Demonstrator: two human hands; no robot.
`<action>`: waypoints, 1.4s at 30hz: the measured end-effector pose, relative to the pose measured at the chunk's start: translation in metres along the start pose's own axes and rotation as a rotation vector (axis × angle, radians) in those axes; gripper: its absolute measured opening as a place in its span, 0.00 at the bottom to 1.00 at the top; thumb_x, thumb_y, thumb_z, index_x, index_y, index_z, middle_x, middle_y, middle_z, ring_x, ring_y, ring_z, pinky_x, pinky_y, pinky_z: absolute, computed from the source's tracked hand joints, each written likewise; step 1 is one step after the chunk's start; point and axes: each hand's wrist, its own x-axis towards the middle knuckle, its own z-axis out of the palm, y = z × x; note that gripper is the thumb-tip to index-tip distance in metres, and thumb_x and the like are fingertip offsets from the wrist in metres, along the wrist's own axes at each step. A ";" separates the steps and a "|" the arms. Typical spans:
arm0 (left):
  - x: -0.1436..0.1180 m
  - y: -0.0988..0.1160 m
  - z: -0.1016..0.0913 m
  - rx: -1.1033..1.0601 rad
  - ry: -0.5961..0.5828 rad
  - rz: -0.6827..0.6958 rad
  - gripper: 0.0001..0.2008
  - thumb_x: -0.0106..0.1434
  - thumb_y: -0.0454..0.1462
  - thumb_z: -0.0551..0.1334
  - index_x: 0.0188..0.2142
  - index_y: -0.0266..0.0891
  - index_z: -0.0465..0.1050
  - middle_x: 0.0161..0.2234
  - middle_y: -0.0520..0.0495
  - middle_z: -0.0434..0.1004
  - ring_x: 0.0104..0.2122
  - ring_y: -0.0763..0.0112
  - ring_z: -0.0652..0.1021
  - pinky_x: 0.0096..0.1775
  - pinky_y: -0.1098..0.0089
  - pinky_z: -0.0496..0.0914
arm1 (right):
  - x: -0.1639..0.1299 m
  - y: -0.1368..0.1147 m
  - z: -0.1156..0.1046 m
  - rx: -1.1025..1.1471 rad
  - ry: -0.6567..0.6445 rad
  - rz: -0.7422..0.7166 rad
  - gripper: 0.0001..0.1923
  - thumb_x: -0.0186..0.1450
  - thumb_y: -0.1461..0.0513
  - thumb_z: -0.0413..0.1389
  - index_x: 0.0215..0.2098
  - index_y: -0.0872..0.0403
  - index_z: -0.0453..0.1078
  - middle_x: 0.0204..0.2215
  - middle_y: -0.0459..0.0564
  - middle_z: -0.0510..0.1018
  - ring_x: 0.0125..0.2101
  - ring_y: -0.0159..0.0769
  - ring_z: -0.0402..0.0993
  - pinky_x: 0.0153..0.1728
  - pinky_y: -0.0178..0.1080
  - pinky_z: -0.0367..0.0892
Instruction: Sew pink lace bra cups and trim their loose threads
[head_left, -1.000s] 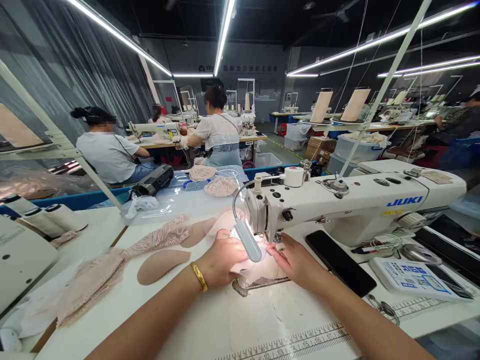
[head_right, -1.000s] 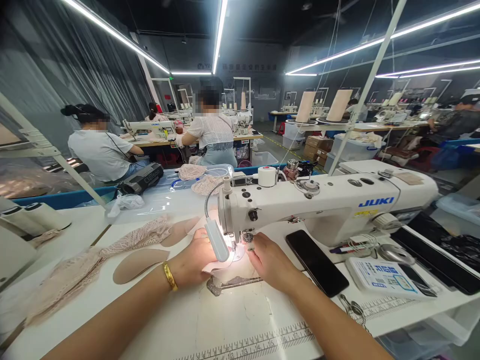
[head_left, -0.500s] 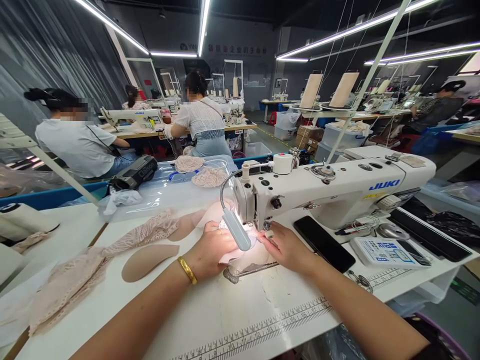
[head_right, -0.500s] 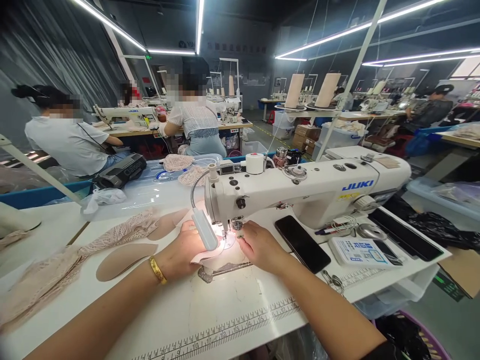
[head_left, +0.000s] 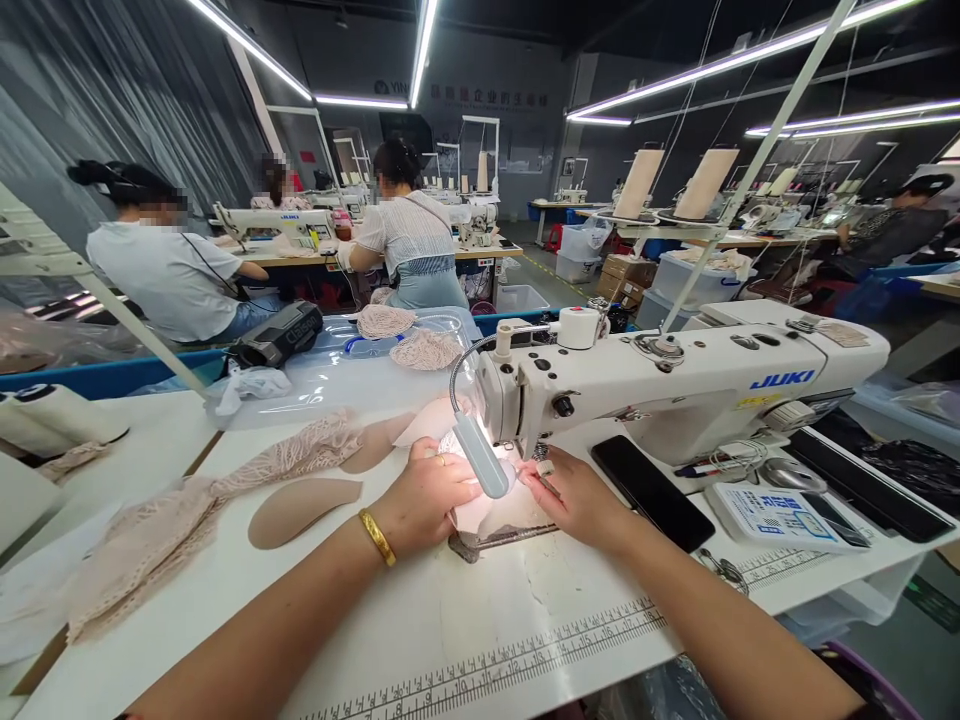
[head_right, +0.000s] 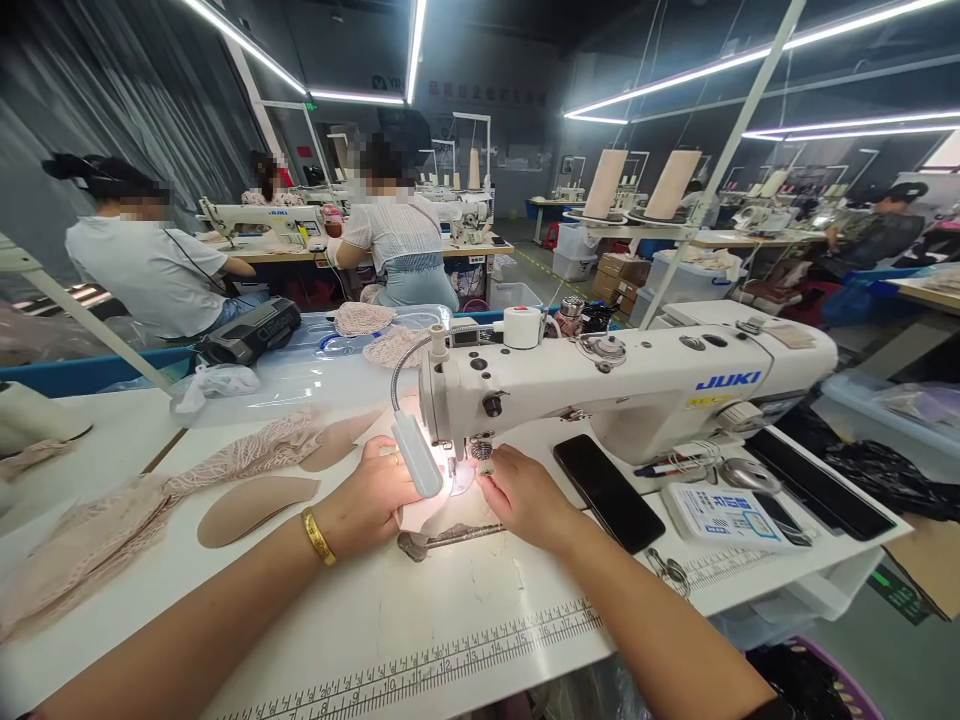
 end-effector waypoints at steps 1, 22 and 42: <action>-0.001 0.001 0.000 -0.021 0.007 -0.017 0.17 0.54 0.25 0.60 0.40 0.44 0.76 0.38 0.51 0.82 0.42 0.60 0.78 0.52 0.52 0.53 | 0.000 -0.001 0.000 -0.007 0.001 -0.001 0.10 0.75 0.63 0.48 0.45 0.52 0.71 0.37 0.53 0.78 0.38 0.43 0.73 0.39 0.44 0.70; -0.008 0.039 0.002 0.048 0.091 0.061 0.04 0.66 0.32 0.58 0.37 0.41 0.72 0.32 0.52 0.79 0.29 0.67 0.73 0.54 0.50 0.53 | -0.003 -0.015 -0.003 -0.085 -0.276 -0.222 0.11 0.66 0.71 0.51 0.33 0.51 0.72 0.29 0.46 0.70 0.31 0.37 0.64 0.36 0.39 0.61; 0.011 0.007 0.006 0.087 0.042 -0.105 0.12 0.67 0.29 0.55 0.37 0.43 0.75 0.37 0.47 0.80 0.40 0.57 0.75 0.54 0.43 0.54 | 0.008 -0.012 0.006 -0.193 -0.134 -0.041 0.10 0.66 0.70 0.49 0.33 0.51 0.67 0.27 0.46 0.66 0.29 0.38 0.58 0.29 0.38 0.52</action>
